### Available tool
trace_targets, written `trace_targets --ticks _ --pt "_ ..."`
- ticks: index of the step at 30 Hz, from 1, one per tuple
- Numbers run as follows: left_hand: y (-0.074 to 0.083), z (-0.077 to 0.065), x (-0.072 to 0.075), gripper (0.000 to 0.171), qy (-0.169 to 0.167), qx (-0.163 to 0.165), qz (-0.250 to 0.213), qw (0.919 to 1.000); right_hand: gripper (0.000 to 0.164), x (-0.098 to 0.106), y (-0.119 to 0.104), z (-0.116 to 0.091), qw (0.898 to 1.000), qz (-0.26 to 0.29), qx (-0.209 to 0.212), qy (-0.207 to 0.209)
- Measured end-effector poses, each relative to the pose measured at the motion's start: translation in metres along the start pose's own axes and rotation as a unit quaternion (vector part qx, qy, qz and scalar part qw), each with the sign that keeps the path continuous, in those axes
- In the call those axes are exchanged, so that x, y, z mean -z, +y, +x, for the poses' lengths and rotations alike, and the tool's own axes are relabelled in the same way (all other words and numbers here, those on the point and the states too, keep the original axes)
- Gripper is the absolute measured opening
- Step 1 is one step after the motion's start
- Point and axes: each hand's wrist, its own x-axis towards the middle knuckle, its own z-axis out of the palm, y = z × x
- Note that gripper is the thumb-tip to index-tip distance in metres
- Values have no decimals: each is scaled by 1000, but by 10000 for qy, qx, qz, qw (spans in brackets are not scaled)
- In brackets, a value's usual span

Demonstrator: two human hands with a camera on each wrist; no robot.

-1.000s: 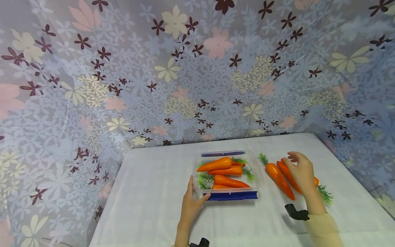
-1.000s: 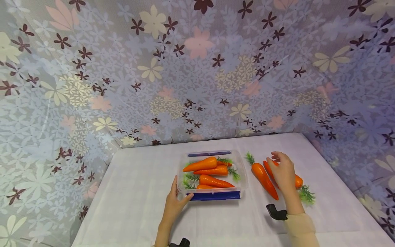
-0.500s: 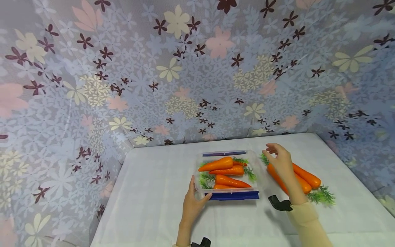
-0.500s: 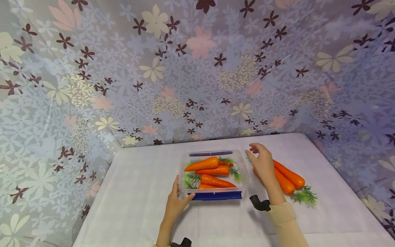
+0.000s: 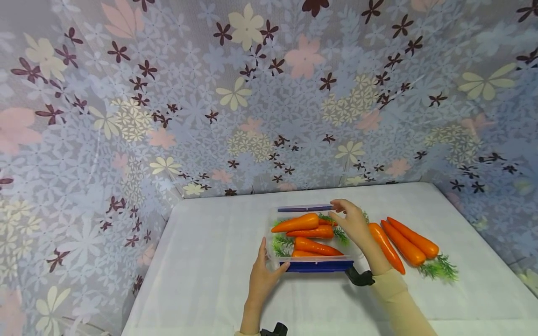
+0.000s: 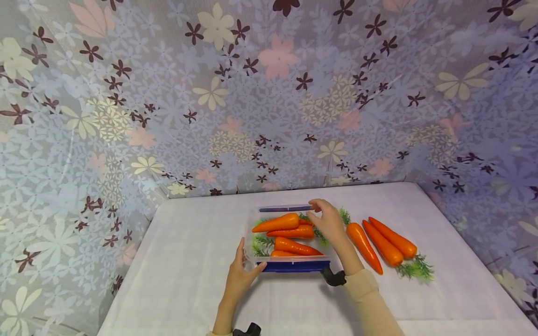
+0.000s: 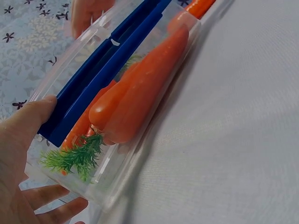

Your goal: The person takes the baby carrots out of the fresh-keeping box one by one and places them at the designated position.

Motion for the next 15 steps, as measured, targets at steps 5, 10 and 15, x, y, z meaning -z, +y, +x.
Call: trace_targets --ticks 5,10,15 --pt "0 2 1 99 -18 40 5 10000 36 -14 -3 7 9991 239 189 -278" --pt "0 3 1 99 -56 78 4 10000 35 -28 -2 13 9975 415 316 -474" --pt "0 2 1 100 -76 134 -27 9999 35 -40 0 15 9953 560 391 -679"
